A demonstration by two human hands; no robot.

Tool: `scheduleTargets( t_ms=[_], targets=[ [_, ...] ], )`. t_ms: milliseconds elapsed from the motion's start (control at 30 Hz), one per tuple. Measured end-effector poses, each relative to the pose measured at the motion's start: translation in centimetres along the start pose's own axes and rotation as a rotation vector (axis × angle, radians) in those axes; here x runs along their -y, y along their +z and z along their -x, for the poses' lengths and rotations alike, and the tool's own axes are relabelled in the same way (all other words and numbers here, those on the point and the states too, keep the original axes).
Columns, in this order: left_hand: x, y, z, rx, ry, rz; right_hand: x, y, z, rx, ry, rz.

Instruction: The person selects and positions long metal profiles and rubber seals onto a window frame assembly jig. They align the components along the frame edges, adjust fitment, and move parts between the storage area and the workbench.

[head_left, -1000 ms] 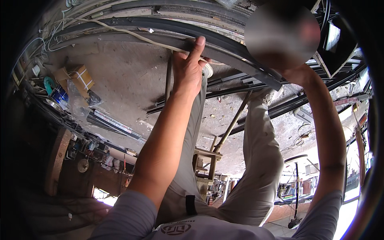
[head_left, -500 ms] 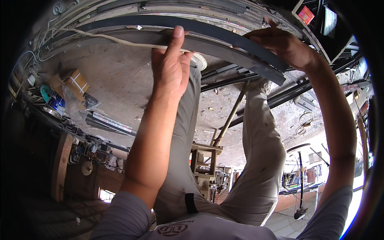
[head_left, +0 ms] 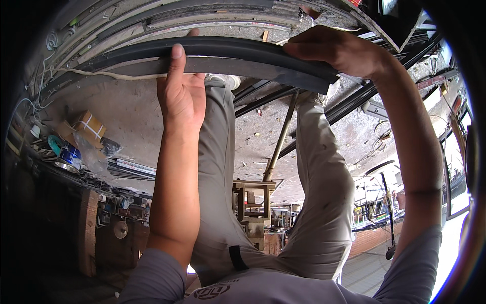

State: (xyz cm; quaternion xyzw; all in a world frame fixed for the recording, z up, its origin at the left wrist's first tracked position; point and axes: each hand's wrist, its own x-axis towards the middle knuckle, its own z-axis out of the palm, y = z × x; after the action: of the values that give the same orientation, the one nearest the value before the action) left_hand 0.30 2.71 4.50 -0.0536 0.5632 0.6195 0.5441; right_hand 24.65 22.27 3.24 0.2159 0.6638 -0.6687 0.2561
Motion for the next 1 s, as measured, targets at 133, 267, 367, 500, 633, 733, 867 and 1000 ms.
scheduleTargets(
  t_ms=[133,267,367,500,633,733,867,1000],
  targets=[
    [0.0,0.2,-0.1,-0.002,-0.014,-0.024,1.0,0.9,-0.2,-0.037,-0.06,-0.043],
    [0.3,-0.5,-0.3,-0.028,-0.055,-0.023,0.7,1.4,0.0,0.004,0.03,-0.116],
    [0.0,-0.8,-0.4,0.001,-0.084,0.034,-0.9,2.0,0.7,-0.035,-0.119,-0.256],
    [-0.3,0.2,-0.5,-0.035,-0.087,0.059,-3.3,4.0,3.6,-0.177,-0.081,-1.168],
    [-0.5,1.7,-0.5,-0.037,-0.087,0.096,0.0,12.7,5.2,-0.458,-0.226,-1.069],
    [-0.4,2.5,-0.3,-0.033,-0.065,0.075,4.0,14.7,4.3,-0.646,-0.149,-1.32],
    [-0.4,3.2,-0.6,-0.145,-0.118,0.032,6.9,13.2,0.9,-1.058,-0.099,-1.481],
    [-0.4,3.9,-0.4,-0.137,-0.081,-0.012,7.6,12.2,-0.2,-1.174,-0.119,-1.444]
  ],
)
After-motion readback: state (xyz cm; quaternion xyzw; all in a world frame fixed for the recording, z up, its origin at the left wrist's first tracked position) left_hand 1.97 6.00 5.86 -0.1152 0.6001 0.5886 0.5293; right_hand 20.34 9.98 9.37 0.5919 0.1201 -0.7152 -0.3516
